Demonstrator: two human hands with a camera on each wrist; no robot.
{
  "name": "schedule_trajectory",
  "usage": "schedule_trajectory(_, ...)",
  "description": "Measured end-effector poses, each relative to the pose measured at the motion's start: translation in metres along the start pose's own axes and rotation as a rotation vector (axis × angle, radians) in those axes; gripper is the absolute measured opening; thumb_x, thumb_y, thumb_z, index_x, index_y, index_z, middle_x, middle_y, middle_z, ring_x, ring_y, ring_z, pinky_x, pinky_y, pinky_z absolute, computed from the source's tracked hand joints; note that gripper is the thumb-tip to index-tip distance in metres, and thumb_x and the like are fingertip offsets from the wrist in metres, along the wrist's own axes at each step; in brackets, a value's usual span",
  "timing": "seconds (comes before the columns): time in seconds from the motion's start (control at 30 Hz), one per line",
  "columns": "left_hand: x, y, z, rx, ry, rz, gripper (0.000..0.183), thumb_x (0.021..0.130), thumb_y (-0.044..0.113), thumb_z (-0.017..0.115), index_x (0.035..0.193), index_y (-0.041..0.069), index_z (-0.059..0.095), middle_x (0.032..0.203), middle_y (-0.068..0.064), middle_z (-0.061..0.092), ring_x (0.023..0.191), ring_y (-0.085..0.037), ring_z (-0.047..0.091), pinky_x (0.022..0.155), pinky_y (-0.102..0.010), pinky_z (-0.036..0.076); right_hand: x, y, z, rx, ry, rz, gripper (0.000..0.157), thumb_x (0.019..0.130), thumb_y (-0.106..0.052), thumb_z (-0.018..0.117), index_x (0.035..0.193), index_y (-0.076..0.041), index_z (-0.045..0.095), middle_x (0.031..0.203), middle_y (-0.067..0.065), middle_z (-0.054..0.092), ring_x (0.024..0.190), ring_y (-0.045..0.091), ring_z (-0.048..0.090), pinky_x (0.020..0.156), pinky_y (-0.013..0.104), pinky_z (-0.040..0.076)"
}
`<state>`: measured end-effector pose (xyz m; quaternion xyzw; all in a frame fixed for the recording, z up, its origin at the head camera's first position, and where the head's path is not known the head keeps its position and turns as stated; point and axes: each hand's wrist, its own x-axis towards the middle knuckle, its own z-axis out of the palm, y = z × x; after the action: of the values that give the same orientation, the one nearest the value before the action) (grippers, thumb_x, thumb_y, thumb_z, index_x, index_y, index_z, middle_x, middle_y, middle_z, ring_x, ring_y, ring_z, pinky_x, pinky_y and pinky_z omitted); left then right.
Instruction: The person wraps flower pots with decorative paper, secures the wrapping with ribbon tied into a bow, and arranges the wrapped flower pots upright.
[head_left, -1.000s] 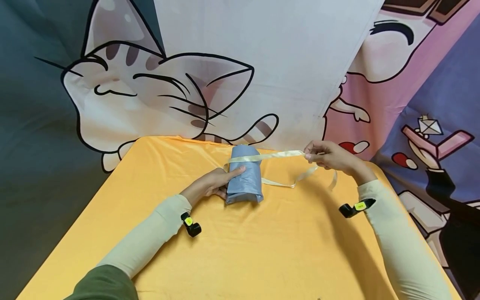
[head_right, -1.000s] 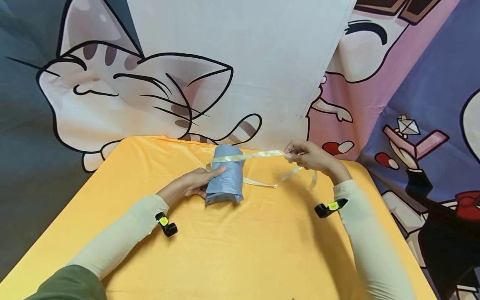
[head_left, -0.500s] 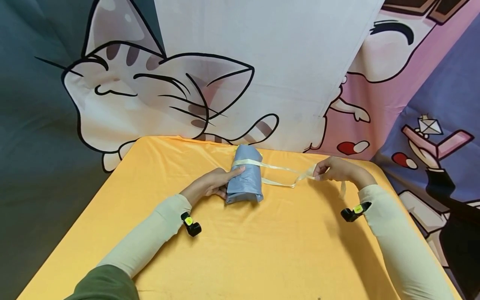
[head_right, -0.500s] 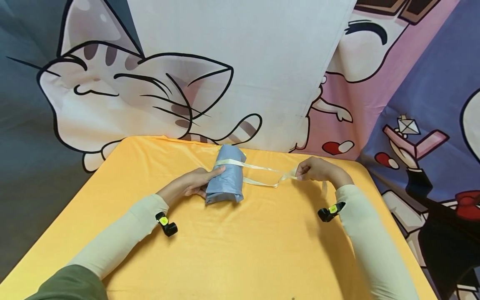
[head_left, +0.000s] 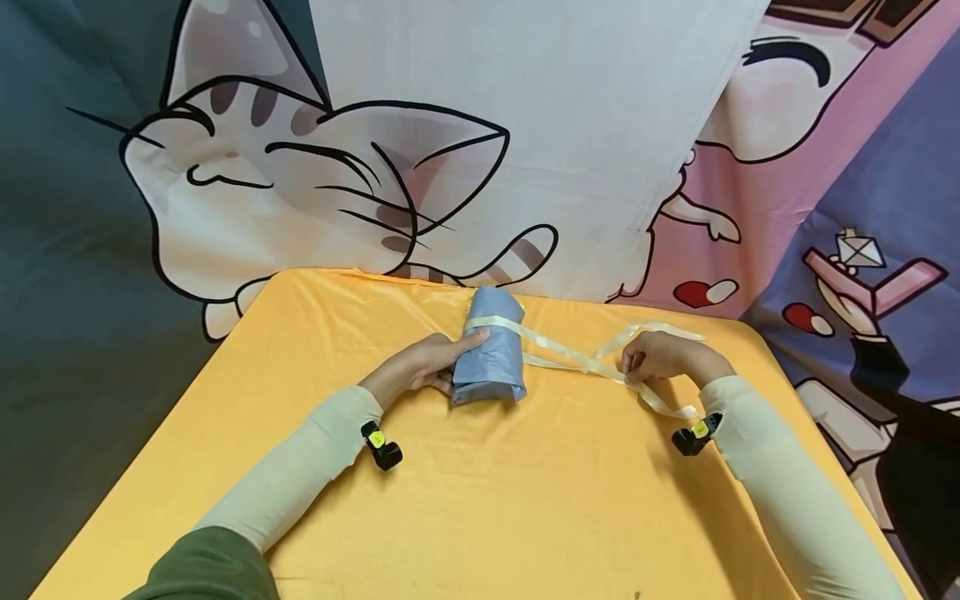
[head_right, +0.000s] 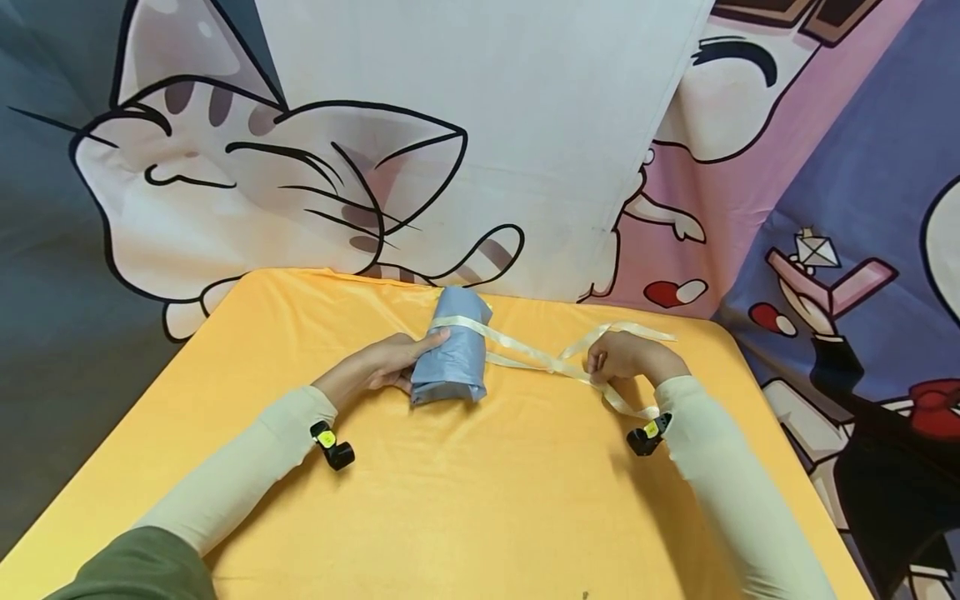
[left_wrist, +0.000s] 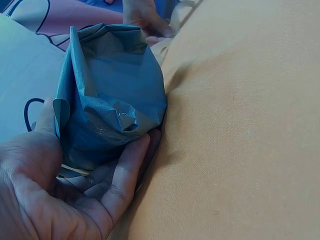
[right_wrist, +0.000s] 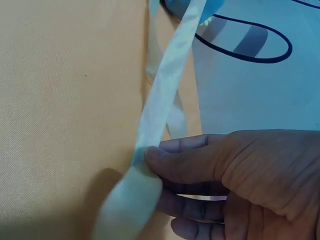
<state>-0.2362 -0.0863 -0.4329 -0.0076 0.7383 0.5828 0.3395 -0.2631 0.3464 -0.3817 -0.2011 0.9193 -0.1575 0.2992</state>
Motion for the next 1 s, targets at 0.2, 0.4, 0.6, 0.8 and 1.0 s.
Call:
schedule_trajectory(0.2, -0.001, 0.001, 0.0, -0.011, 0.001, 0.004, 0.076, 0.106, 0.073, 0.065, 0.115, -0.002, 0.074, 0.082, -0.005, 0.078, 0.066, -0.015, 0.075, 0.064, -0.03, 0.065, -0.003, 0.002, -0.013, 0.09, 0.026, 0.07, 0.022, 0.106, -0.018, 0.078, 0.12, -0.002, 0.079, 0.107, 0.012, 0.079, 0.086, 0.02, 0.067, 0.071, 0.037, 0.056)
schedule_trajectory(0.4, -0.001, 0.001, -0.001, -0.027, 0.012, -0.005, 0.079, 0.106, 0.073, 0.065, 0.12, -0.005, 0.073, 0.084, -0.006, 0.079, 0.067, -0.017, 0.077, 0.065, -0.032, 0.066, -0.002, 0.016, -0.025, 0.214, 0.181, 0.341, 0.05, 0.116, -0.038, 0.057, 0.111, 0.008, 0.074, 0.083, 0.007, 0.072, 0.07, 0.016, 0.071, 0.067, 0.034, 0.064)
schedule_trajectory(0.6, -0.002, 0.001, -0.001, -0.03, 0.015, -0.001, 0.082, 0.106, 0.073, 0.064, 0.123, -0.006, 0.073, 0.087, -0.007, 0.08, 0.07, -0.018, 0.078, 0.068, -0.033, 0.067, 0.003, 0.032, -0.025, 0.431, 0.244, 0.465, 0.059, 0.118, -0.051, 0.048, 0.093, -0.002, 0.068, 0.07, 0.0, 0.067, 0.064, 0.013, 0.069, 0.068, 0.032, 0.062)
schedule_trajectory(0.8, -0.001, 0.001, 0.001, -0.033, 0.009, -0.011, 0.08, 0.106, 0.073, 0.065, 0.12, -0.005, 0.074, 0.086, -0.007, 0.08, 0.07, -0.017, 0.078, 0.067, -0.032, 0.067, 0.013, 0.037, -0.022, 0.517, 0.243, 0.512, 0.055, 0.115, -0.056, 0.055, 0.086, -0.009, 0.061, 0.066, -0.003, 0.061, 0.065, 0.012, 0.067, 0.07, 0.03, 0.06)
schedule_trajectory(1.0, 0.0, 0.001, 0.002, -0.03, 0.009, -0.009, 0.078, 0.106, 0.072, 0.066, 0.117, -0.004, 0.074, 0.084, -0.006, 0.079, 0.068, -0.016, 0.077, 0.065, -0.031, 0.066, 0.022, 0.024, -0.021, 0.576, 0.355, 0.582, 0.053, 0.11, -0.059, 0.064, 0.08, -0.016, 0.057, 0.068, -0.003, 0.057, 0.065, 0.013, 0.063, 0.073, 0.031, 0.062)
